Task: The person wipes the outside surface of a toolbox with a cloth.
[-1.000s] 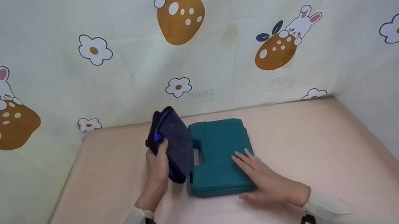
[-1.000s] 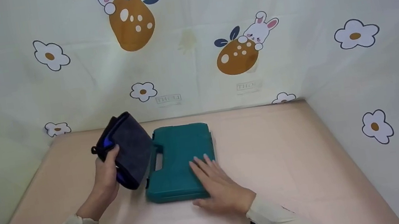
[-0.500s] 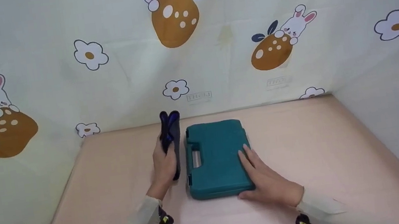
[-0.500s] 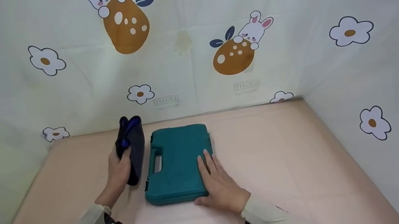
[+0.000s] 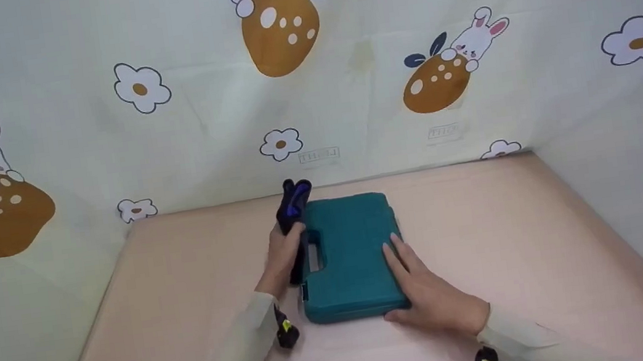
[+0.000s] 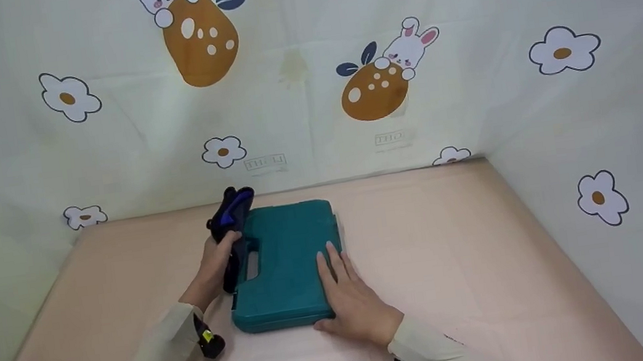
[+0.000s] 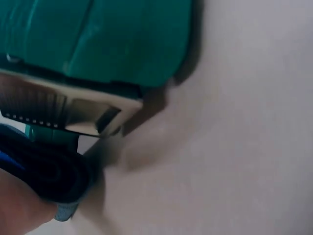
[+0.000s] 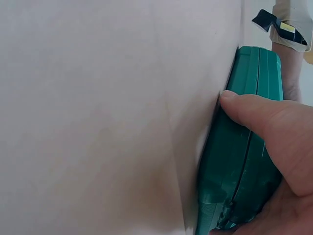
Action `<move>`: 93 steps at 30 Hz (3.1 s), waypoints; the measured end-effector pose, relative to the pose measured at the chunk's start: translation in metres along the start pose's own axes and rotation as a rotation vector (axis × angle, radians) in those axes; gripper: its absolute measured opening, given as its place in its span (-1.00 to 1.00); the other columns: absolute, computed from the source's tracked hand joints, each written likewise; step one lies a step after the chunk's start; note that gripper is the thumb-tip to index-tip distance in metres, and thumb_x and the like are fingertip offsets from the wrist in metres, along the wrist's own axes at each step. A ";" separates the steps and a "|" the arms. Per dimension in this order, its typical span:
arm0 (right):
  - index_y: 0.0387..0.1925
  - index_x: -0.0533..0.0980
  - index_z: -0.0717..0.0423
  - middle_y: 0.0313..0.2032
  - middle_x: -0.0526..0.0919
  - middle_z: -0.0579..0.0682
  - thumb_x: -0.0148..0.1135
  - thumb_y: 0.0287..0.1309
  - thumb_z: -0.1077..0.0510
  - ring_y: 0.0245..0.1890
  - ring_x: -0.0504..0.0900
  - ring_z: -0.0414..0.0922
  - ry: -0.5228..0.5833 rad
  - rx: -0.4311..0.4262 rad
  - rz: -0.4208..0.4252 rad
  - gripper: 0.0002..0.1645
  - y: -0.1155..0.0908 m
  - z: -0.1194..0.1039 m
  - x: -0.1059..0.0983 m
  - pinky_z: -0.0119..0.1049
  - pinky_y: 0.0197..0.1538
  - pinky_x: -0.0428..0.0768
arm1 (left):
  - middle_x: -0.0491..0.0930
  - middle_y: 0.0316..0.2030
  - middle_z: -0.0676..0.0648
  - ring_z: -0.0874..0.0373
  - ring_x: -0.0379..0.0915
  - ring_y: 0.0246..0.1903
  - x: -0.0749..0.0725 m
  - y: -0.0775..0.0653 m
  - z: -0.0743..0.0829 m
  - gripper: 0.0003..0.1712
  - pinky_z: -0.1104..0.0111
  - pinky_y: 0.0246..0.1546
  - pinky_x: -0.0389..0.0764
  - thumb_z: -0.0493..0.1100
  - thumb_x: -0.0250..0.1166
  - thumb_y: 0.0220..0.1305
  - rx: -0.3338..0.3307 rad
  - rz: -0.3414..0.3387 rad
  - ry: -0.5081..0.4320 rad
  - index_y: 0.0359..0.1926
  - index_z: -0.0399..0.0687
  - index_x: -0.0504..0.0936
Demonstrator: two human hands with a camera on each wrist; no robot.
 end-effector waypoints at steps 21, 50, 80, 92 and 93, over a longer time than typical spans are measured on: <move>0.60 -0.26 0.23 0.57 -0.40 0.25 0.53 0.12 -0.14 0.55 -0.22 0.16 -0.018 0.013 0.017 0.42 -0.001 0.000 0.000 0.03 0.41 0.14 | 0.35 0.07 -0.20 -0.09 0.27 0.03 -0.011 -0.025 -0.009 -0.25 0.14 0.03 0.30 -0.08 0.10 0.16 -0.123 0.026 0.002 0.34 -0.34 0.23; 0.61 -0.28 0.21 0.58 -0.42 0.21 0.54 0.12 -0.12 0.55 -0.26 0.14 -0.014 0.019 0.023 0.43 0.000 0.000 0.003 0.02 0.42 0.11 | 0.21 0.37 -0.34 -0.17 0.13 0.27 -0.021 -0.096 -0.020 -0.04 -0.06 0.32 0.08 -0.15 0.13 0.10 -0.217 0.037 -0.047 0.47 -0.43 -0.01; 0.60 0.00 0.17 0.58 -0.21 0.23 0.35 0.24 -0.30 0.54 -0.24 0.26 0.235 0.142 -0.036 0.18 0.006 -0.009 -0.023 0.32 0.41 -0.11 | 0.22 0.37 -0.32 -0.18 0.13 0.32 -0.020 -0.109 0.021 -0.09 -0.08 0.40 0.02 -0.11 0.14 0.23 -0.143 0.035 -0.106 0.49 -0.41 0.00; 0.63 -0.38 -0.20 0.60 -0.31 0.01 0.32 0.36 -0.04 0.54 -0.11 0.05 0.721 -0.141 0.056 0.22 0.019 -0.054 -0.017 0.14 0.43 0.07 | 0.05 0.51 -0.23 -0.12 0.02 0.44 0.060 -0.127 0.058 -0.12 -0.13 0.41 -0.06 0.14 0.09 0.46 0.036 -0.183 -0.188 0.59 -0.14 -0.01; 0.63 -0.40 -0.20 0.60 -0.32 0.02 0.34 0.33 -0.08 0.54 -0.10 0.06 0.720 -0.151 0.074 0.26 0.020 -0.056 -0.017 0.17 0.42 0.08 | -0.01 0.54 -0.21 -0.12 -0.03 0.45 0.069 -0.130 0.058 -0.12 -0.16 0.41 -0.10 0.17 0.06 0.48 0.054 -0.238 -0.185 0.61 -0.08 -0.04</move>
Point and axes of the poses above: each hand's wrist, its own y-axis towards the middle knuckle, its own x-axis out of the palm, z = x × y, the point moved 6 cm from there along y, towards the middle knuckle
